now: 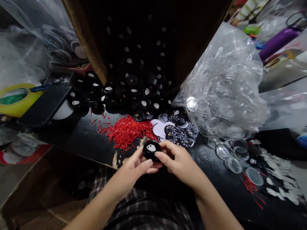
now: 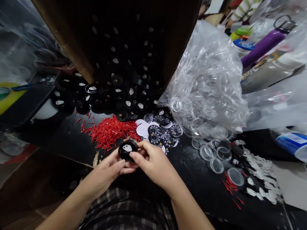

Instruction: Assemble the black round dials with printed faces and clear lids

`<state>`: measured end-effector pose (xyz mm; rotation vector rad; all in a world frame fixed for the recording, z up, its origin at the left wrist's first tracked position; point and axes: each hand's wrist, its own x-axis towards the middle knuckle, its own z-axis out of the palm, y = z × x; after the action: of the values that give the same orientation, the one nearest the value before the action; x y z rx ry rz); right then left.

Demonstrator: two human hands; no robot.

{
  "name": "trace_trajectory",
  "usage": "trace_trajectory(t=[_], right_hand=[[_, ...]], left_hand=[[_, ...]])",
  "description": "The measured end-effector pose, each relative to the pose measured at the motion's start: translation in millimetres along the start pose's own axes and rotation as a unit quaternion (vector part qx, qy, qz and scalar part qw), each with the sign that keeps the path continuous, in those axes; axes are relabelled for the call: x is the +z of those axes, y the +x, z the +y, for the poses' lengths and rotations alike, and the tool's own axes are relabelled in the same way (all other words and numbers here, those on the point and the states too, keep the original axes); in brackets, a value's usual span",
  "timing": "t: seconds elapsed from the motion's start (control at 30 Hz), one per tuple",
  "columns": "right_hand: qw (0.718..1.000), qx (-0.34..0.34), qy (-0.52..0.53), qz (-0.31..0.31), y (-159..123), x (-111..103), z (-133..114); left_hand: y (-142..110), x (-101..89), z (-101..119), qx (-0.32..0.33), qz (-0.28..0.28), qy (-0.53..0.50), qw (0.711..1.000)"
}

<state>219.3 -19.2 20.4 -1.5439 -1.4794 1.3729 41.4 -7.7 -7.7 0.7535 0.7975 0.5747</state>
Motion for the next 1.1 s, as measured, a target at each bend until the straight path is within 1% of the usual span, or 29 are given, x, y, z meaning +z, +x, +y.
trace_trajectory(t=[0.03, 0.1, 0.13, 0.17, 0.2, 0.23, 0.27, 0.3, 0.33, 0.37, 0.4, 0.43, 0.53, 0.6, 0.7, 0.77, 0.83, 0.9, 1.0, 1.1], right_hand=[[0.999, 0.004, -0.03, -0.023, -1, -4, -1], [0.995, 0.005, -0.08, -0.065, -2, -12, 0], [0.993, 0.0, -0.102, -0.06, -2, -15, 2], [0.991, -0.004, -0.132, -0.027, 0, -18, 5], [0.984, -0.008, -0.172, 0.031, 2, -21, 9], [0.969, -0.009, -0.224, 0.102, 5, -24, 14], [0.946, -0.011, -0.278, 0.165, 8, -26, 18], [0.923, -0.014, -0.324, 0.208, 11, -28, 23], [0.906, -0.019, -0.355, 0.23, 13, -30, 27], [0.899, -0.025, -0.364, 0.241, 14, -31, 30], [0.903, -0.032, -0.35, 0.247, 14, -31, 32], [0.915, -0.037, -0.316, 0.25, 12, -31, 32], [0.958, -0.032, -0.152, 0.242, 0, -24, 24], [0.97, -0.035, -0.07, 0.23, -9, -14, 13], [0.972, -0.052, -0.054, 0.224, -15, 1, -1], [0.975, -0.047, -0.057, 0.209, -14, 7, -4], [0.98, -0.023, -0.048, 0.191, -11, 9, -4], [0.985, 0.0, -0.029, 0.17, -8, 8, -1], [0.987, 0.008, -0.01, 0.159, -7, 5, 4], [0.986, 0.02, -0.035, 0.159, -11, 8, 8]], left_hand=[[1, -0.4, 0, -0.02, -0.001, -0.04, 0.999], [2, -0.4, 0, -0.042, 0.017, -0.074, 0.996], [2, 0.2, 0, -0.048, 0.028, -0.076, 0.996], [1, 1.1, -1, -0.047, 0.039, -0.075, 0.995], [1, 2.3, -2, -0.042, 0.05, -0.076, 0.995], [0, 3.6, -3, -0.035, 0.058, -0.082, 0.994], [0, 5.0, -4, -0.024, 0.062, -0.093, 0.993], [-1, 6.4, -4, -0.012, 0.065, -0.106, 0.992], [0, 7.8, -5, 0.0, 0.066, -0.119, 0.991], [0, 9.3, -5, 0.007, 0.066, -0.132, 0.989], [1, 11.0, -4, 0.01, 0.067, -0.144, 0.987], [2, 12.7, -4, 0.011, 0.071, -0.156, 0.985], [6, 19.3, -4, 0.011, 0.093, -0.191, 0.977], [9, 24.3, -6, 0.02, 0.107, -0.2, 0.974], [10, 30.6, -12, 0.038, 0.104, -0.185, 0.976], [8, 32.6, -16, 0.062, 0.101, -0.15, 0.982], [6, 32.0, -19, 0.084, 0.1, -0.103, 0.986], [5, 29.8, -20, 0.084, 0.091, -0.072, 0.99], [3, 27.2, -20, 0.073, 0.081, -0.072, 0.991], [2, 27.8, -20, 0.069, 0.083, -0.091, 0.99]])
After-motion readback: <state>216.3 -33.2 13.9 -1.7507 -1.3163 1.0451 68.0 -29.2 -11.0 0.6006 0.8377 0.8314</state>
